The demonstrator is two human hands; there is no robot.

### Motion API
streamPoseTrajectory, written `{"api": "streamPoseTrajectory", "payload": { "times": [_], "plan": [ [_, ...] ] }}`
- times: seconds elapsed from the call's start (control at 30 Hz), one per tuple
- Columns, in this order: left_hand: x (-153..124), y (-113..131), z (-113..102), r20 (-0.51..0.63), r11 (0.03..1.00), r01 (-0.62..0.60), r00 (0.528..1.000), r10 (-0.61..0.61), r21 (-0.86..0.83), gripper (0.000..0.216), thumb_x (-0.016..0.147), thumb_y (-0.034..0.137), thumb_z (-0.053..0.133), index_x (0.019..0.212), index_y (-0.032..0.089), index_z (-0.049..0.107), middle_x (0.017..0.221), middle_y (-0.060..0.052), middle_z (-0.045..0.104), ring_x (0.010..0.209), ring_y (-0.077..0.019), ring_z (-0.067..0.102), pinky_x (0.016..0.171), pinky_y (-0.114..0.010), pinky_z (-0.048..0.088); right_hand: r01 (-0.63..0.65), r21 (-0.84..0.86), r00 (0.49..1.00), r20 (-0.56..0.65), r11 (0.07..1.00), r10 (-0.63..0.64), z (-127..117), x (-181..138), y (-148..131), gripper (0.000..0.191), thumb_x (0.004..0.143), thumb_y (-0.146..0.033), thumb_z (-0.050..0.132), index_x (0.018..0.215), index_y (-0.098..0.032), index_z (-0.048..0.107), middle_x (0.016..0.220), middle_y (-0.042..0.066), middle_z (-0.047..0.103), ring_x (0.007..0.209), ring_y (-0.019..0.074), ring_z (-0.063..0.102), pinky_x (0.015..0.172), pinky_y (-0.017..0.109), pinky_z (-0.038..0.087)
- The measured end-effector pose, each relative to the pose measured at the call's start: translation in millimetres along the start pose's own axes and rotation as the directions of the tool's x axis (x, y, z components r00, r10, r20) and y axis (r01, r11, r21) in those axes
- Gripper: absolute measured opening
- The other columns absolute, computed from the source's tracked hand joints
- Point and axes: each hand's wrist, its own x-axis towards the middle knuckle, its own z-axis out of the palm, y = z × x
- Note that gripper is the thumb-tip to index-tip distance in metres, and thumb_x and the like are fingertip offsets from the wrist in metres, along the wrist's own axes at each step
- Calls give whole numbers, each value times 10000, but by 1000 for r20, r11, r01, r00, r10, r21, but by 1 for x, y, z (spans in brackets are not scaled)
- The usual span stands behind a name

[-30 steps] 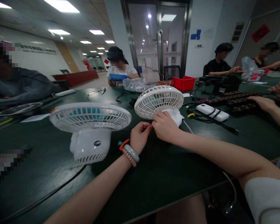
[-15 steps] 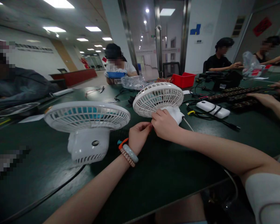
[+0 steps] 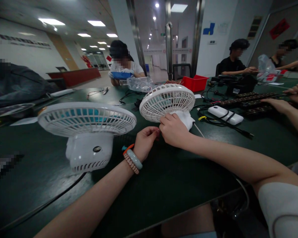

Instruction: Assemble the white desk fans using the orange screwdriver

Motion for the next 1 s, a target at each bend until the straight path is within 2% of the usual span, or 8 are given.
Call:
{"api": "streamPoseTrajectory", "payload": {
  "times": [0.33,0.53,0.63,0.73,0.8,0.87,0.93,1.0],
  "plan": [
    [3,4,0,140,885,297,954,-264,-359,198,596,228,721,719,123,606,648,5,575,577,-57,515,548,-192,408,5,-17,1000,19,1000,-5,-5,0,-1,230,806,-191,452,860,-105,659,936,130,568,916,249,413,722,363,259],
    [7,5,-4,250,822,416,907,-340,-389,145,615,184,688,701,127,588,639,3,562,573,-55,515,565,-192,418,6,-15,1000,7,1000,-6,-3,1,-1,240,813,-194,439,850,-107,660,931,131,568,913,246,417,720,361,259],
    [9,0,-3,220,888,353,929,-297,-295,96,662,202,621,706,139,563,617,8,545,546,-67,506,550,-207,410,3,-18,1000,6,1000,-3,-2,1,-1,227,804,-195,451,839,-108,657,927,129,568,915,250,424,712,361,255],
    [2,4,-4,48,992,83,995,-88,91,71,710,212,557,761,162,555,625,7,548,547,-96,503,542,-232,395,9,-24,1000,4,1000,-9,-1,1,-2,210,796,-183,459,827,-106,651,924,126,568,902,243,440,718,362,252],
    [-8,15,-8,18,884,-143,988,150,444,148,733,205,540,876,174,558,685,-12,577,617,-127,530,595,-257,404,11,-24,1000,0,1000,-11,-1,1,-2,199,792,-175,460,816,-106,645,916,120,568,884,233,450,721,361,249],
    [-19,29,-14,195,646,-333,941,278,686,223,779,225,495,991,172,539,765,-47,597,709,-168,556,652,-289,411,10,-22,1000,-6,1000,-10,-1,1,-1,182,784,-178,470,798,-110,638,911,114,568,872,227,456,718,359,247],
    [-27,42,-23,374,367,-453,888,269,812,192,798,211,457,957,173,557,833,-80,605,797,-204,566,708,-315,409,16,-25,1000,-11,1000,-16,-1,0,-1,168,780,-183,479,785,-117,633,909,107,568,870,225,458,716,357,246],
    [-31,51,-33,412,203,-440,896,169,875,199,800,204,443,959,172,557,840,-90,609,773,-217,571,671,-319,407,20,-32,1000,-18,999,-20,-1,0,-1,170,787,-186,473,779,-122,630,911,99,569,866,222,460,718,358,247]
  ]
}}
